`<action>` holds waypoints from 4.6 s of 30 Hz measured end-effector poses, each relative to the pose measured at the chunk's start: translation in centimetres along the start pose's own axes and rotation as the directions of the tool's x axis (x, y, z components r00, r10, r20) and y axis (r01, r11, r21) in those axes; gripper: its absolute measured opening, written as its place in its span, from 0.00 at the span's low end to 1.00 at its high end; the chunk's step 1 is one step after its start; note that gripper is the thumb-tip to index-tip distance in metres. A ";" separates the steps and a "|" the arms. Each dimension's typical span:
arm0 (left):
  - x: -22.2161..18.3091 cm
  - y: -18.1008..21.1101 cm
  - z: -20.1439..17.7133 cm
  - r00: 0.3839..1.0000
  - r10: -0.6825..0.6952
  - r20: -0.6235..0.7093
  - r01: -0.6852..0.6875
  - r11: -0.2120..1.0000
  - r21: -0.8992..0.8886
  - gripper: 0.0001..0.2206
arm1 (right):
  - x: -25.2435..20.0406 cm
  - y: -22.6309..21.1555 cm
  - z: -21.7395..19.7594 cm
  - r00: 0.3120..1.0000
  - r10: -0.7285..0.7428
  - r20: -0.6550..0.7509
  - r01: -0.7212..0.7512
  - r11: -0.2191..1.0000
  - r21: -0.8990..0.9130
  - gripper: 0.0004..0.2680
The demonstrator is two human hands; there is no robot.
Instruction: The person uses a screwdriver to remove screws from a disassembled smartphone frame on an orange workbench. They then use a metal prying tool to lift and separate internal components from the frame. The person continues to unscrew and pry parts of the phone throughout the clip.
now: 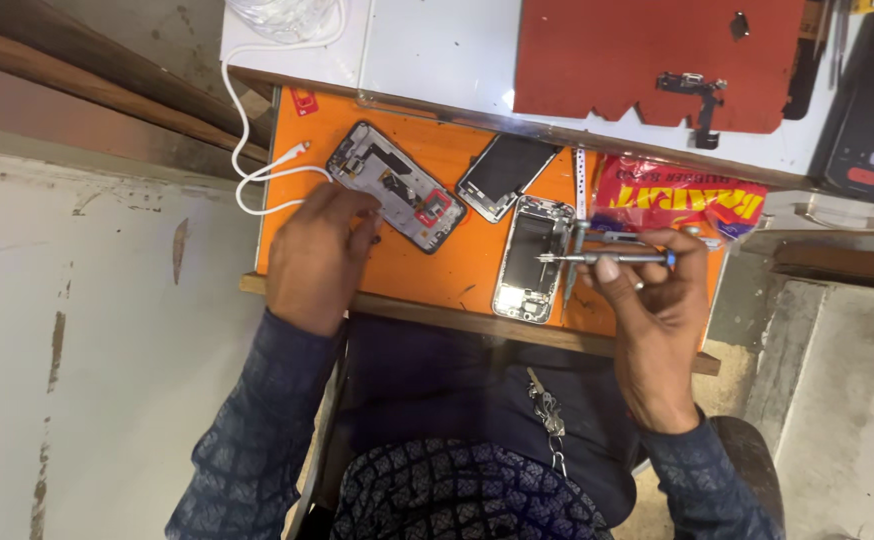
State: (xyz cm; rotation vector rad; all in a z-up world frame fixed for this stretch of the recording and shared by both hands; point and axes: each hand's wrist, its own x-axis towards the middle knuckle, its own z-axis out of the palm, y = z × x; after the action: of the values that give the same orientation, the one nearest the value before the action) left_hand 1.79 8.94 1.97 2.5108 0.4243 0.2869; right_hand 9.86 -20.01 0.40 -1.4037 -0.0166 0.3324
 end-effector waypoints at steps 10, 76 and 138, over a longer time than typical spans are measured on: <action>0.5 -1.2 0.9 0.999 0.041 0.007 -0.041 0.998 -0.056 0.04 | -2.1 2.6 0.7 0.983 -0.173 -0.061 0.157 0.967 -0.200 0.20; 6.3 -3.1 1.9 0.985 0.171 -0.011 -0.158 0.930 0.331 0.04 | -1.8 6.0 1.2 0.932 -0.316 -0.180 0.310 0.949 -0.058 0.21; 4.4 -2.8 2.8 0.989 0.094 -0.117 -0.109 0.985 -0.132 0.05 | -1.6 5.3 0.0 0.913 -0.288 -0.289 0.296 0.955 -0.016 0.17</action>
State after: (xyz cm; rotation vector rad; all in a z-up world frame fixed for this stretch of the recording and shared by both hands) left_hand 6.03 11.31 -1.42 2.3921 0.3091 0.4800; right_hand 7.21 -19.71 -4.46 -1.3874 0.0181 -0.1233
